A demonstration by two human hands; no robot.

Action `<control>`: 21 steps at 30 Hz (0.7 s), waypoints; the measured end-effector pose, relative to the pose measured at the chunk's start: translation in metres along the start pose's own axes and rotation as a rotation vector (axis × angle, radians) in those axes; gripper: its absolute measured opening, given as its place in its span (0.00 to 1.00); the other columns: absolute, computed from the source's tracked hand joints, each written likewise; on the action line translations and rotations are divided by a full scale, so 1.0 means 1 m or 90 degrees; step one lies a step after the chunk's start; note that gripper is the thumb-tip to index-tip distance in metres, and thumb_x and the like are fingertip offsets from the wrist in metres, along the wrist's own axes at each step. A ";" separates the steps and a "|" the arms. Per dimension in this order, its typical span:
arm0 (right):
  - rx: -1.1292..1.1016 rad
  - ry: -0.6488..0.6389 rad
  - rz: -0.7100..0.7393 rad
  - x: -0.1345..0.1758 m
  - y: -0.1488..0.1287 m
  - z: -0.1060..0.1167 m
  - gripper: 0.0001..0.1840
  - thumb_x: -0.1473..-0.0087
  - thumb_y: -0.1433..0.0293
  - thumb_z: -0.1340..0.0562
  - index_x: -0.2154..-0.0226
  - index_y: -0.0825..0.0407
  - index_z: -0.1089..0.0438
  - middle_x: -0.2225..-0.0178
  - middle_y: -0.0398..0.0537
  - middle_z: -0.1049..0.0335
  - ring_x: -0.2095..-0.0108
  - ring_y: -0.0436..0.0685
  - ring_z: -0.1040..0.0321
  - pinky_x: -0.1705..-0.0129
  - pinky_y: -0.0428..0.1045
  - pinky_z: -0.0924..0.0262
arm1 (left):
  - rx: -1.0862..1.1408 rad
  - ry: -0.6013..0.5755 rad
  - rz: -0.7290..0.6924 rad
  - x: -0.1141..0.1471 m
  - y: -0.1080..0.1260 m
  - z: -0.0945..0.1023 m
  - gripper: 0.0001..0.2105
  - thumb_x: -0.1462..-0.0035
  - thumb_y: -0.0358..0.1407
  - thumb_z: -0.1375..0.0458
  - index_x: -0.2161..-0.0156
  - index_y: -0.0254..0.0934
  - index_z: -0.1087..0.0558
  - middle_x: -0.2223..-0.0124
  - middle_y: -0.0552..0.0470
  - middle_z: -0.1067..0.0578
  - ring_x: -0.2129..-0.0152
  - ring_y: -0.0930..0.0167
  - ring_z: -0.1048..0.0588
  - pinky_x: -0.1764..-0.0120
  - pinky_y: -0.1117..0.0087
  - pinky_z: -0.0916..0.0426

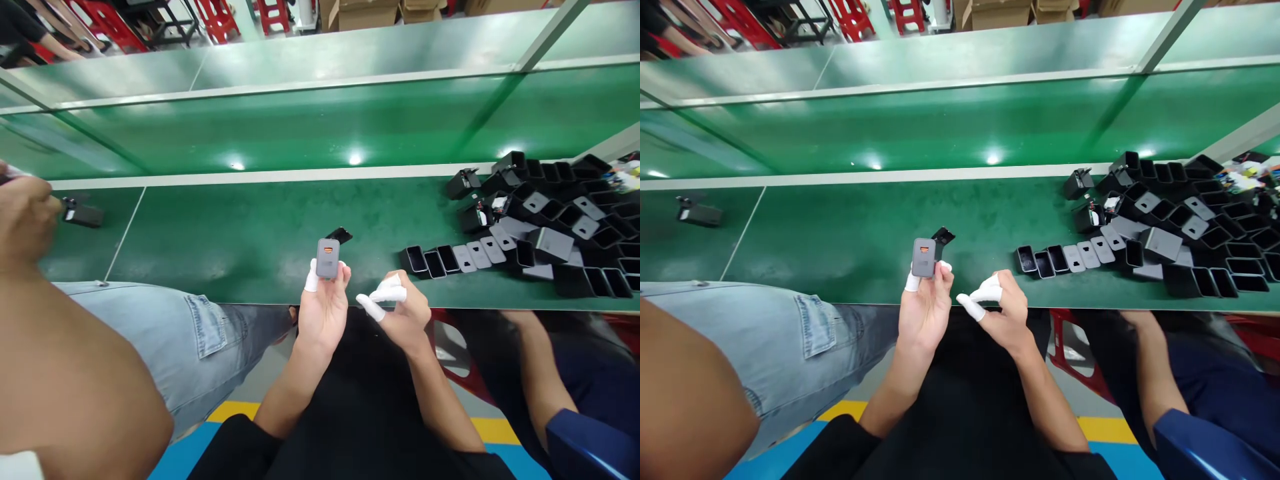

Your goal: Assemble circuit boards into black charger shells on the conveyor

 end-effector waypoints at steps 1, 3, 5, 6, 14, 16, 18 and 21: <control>-0.002 -0.007 -0.032 0.004 0.013 -0.003 0.12 0.39 0.72 0.24 0.65 0.45 0.27 0.71 0.39 0.29 0.70 0.54 0.34 0.66 0.54 0.37 | 0.006 0.003 0.003 0.003 -0.001 -0.002 0.18 0.18 0.33 0.55 0.38 0.35 0.25 0.59 0.50 0.18 0.64 0.76 0.15 0.55 0.80 0.17; 0.019 -0.046 -0.097 0.012 0.037 -0.012 0.17 0.36 0.69 0.26 0.70 0.46 0.33 0.73 0.38 0.33 0.72 0.53 0.37 0.67 0.53 0.41 | -0.001 0.015 -0.003 0.007 -0.003 -0.002 0.19 0.19 0.31 0.57 0.37 0.35 0.25 0.59 0.50 0.18 0.64 0.76 0.15 0.55 0.79 0.17; 0.046 -0.096 -0.149 0.019 0.054 -0.022 0.19 0.34 0.67 0.28 0.72 0.47 0.35 0.74 0.38 0.35 0.72 0.53 0.39 0.67 0.53 0.43 | -0.016 0.019 -0.010 0.010 -0.004 -0.001 0.20 0.19 0.31 0.57 0.38 0.34 0.24 0.59 0.49 0.18 0.64 0.75 0.15 0.54 0.78 0.17; 0.052 -0.114 -0.165 0.021 0.059 -0.025 0.19 0.33 0.66 0.29 0.73 0.47 0.35 0.74 0.38 0.36 0.71 0.53 0.40 0.67 0.53 0.43 | -0.022 0.014 -0.014 0.010 -0.004 -0.001 0.19 0.19 0.32 0.57 0.40 0.34 0.24 0.59 0.49 0.18 0.64 0.74 0.15 0.54 0.77 0.16; 0.081 -0.156 -0.172 0.021 0.059 -0.029 0.13 0.30 0.64 0.33 0.69 0.48 0.27 0.73 0.39 0.37 0.70 0.54 0.40 0.64 0.52 0.45 | -0.082 -0.034 -0.048 0.014 -0.002 -0.007 0.16 0.21 0.33 0.51 0.43 0.38 0.21 0.53 0.45 0.18 0.52 0.69 0.14 0.46 0.71 0.17; 0.097 -0.167 -0.164 0.021 0.058 -0.031 0.13 0.29 0.64 0.34 0.67 0.48 0.26 0.73 0.40 0.37 0.70 0.54 0.40 0.63 0.53 0.45 | -0.071 -0.020 -0.044 0.015 -0.001 -0.013 0.16 0.22 0.31 0.51 0.40 0.38 0.23 0.49 0.43 0.18 0.46 0.66 0.15 0.43 0.70 0.17; 0.113 -0.179 -0.151 0.021 0.056 -0.033 0.13 0.28 0.64 0.35 0.66 0.48 0.25 0.72 0.40 0.35 0.69 0.54 0.39 0.63 0.53 0.45 | -0.054 -0.012 -0.044 0.015 0.000 -0.021 0.17 0.22 0.29 0.51 0.38 0.36 0.24 0.45 0.41 0.18 0.41 0.65 0.17 0.43 0.69 0.18; 0.140 -0.194 -0.138 0.022 0.055 -0.037 0.13 0.27 0.63 0.35 0.64 0.48 0.24 0.71 0.41 0.33 0.69 0.54 0.38 0.63 0.53 0.45 | -0.042 -0.013 -0.038 0.012 0.002 -0.031 0.18 0.21 0.29 0.53 0.38 0.36 0.24 0.43 0.40 0.19 0.39 0.64 0.18 0.44 0.70 0.17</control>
Point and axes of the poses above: each hand's wrist, its own x-axis away from the middle knuckle, its own z-axis out of the back of the hand, y = z × x, the point moved 10 cm from there along -x, towards the middle knuckle
